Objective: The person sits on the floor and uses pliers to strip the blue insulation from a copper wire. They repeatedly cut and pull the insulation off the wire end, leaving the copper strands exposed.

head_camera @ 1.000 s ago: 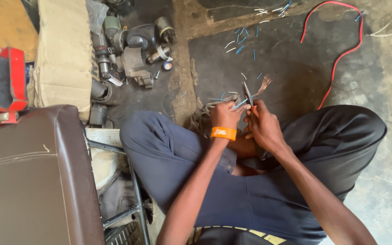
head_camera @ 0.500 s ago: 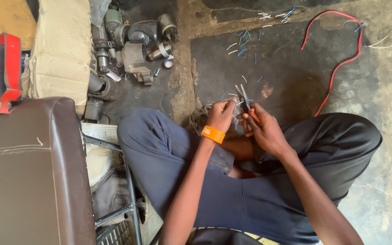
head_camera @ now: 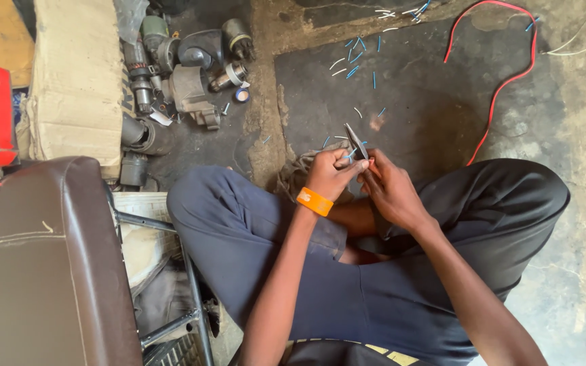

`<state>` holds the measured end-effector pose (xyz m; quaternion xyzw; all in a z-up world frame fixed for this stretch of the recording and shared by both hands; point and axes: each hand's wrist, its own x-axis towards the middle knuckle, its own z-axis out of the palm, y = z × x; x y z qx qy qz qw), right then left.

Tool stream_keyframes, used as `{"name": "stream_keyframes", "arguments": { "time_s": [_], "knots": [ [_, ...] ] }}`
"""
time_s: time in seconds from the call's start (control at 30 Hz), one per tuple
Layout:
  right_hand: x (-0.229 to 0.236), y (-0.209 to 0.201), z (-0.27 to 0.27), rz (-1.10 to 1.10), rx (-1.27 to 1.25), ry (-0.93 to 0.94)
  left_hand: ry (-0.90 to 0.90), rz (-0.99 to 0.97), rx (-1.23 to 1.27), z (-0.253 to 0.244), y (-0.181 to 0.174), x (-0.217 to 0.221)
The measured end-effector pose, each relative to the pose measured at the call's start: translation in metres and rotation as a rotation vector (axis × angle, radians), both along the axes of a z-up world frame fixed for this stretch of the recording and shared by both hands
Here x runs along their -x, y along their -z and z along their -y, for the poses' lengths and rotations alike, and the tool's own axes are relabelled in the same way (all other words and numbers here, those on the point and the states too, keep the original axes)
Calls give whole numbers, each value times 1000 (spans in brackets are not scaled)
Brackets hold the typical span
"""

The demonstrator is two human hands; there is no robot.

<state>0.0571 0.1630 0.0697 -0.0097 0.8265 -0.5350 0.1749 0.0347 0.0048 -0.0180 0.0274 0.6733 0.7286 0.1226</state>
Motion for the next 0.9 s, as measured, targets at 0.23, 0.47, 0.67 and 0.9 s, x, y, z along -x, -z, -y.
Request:
{"name": "stream_keyframes", "arguments": {
  "time_s": [0.23,0.47,0.67,0.9],
  "knots": [
    [-2,1,0,127,-28,53,-128,78,8,-12,-2,-1],
    [-2,11,0,79,-85,64,-312,-45,205,-25,-16,-12],
    [-1,10,1,147,-32,103,-302,-30,589,-16,-18,-13],
    [3,5,-2,169,52,53,-191,116,-33,-7,20,-11]
  ]
}}
